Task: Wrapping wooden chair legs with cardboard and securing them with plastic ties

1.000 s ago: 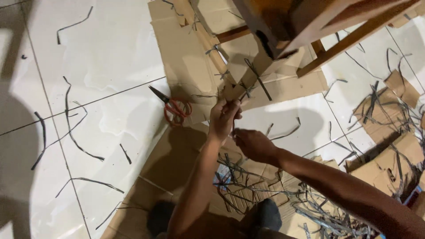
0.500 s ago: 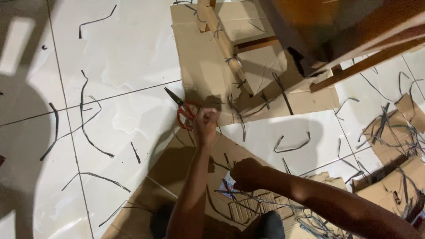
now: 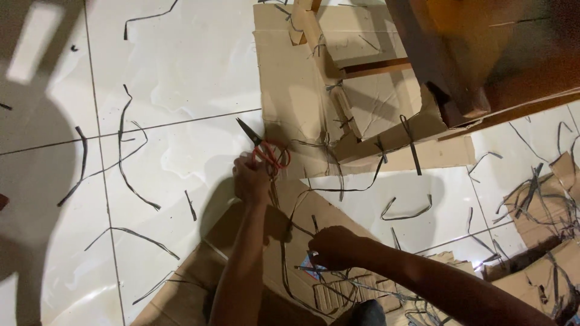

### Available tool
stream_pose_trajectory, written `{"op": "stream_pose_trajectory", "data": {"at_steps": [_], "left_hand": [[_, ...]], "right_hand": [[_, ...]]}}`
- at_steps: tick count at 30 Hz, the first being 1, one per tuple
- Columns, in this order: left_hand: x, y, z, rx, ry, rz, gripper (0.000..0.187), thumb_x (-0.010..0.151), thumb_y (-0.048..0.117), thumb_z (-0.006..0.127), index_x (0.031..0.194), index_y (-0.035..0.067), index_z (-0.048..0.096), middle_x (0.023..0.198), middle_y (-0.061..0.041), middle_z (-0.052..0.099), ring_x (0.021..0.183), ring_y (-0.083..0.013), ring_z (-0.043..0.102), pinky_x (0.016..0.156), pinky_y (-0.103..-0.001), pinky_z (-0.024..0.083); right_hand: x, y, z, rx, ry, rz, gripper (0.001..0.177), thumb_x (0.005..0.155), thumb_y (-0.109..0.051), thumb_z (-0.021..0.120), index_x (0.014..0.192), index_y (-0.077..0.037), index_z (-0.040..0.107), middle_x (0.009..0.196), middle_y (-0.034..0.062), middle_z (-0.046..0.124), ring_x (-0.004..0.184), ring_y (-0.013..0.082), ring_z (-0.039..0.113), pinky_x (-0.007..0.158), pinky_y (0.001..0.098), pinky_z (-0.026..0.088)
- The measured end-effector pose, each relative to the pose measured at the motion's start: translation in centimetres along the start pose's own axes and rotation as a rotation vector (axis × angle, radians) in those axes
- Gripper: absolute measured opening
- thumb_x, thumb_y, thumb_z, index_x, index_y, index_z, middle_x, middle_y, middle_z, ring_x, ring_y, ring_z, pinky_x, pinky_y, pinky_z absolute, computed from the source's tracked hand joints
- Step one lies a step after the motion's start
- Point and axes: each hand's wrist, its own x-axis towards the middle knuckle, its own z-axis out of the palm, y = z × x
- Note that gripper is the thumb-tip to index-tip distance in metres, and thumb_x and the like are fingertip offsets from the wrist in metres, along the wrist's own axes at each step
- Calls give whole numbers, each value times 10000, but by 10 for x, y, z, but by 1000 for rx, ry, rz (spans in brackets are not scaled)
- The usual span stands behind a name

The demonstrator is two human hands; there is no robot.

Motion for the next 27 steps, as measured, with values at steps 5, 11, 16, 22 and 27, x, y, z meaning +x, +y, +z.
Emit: {"op": "stream_pose_trajectory", "data": {"at_steps": [5,11,16,22,27], "left_hand": [[9,-7,10,82,18,30,202,871,275,612,983,108,619,988,-147,679,964,-425,624,775,-593,473],[25,-17,30,-623,-141,-179,175,951,173,600,788,116,572,640,-27,504,573,-160,440,544,-341,354],[7,14,14,-956,57,-145,160,962,169,654,838,73,621,564,-70,542,445,-134,463,372,-305,351],[-21,75,-28,-813,174,265,237,999,237,697,1138,46,718,1034,-234,743,1031,-242,715,849,-372,557],[-48,102,-45,-898,101,490,235,1025,233,632,1125,22,666,956,-145,685,773,-155,634,699,-300,544]], "right_hand": [[5,8,15,24,6,-4,406,1043,-462,496,1225,-137,657,1172,110,683,1077,340,655,833,484,535],[-2,10,14,45,-28,44,426,1054,-456,465,1302,-148,623,1288,83,633,1179,325,603,937,479,493],[1,22,25,70,68,26,451,1024,-475,496,1338,-179,624,1345,88,633,1218,328,607,1007,479,468],[-29,-1,-38,31,281,6,189,1017,-203,548,968,-63,665,834,114,686,794,309,726,761,464,599],[-23,24,-50,754,1022,20,279,948,-257,711,1136,-52,693,847,190,751,737,332,763,591,399,607]]}}
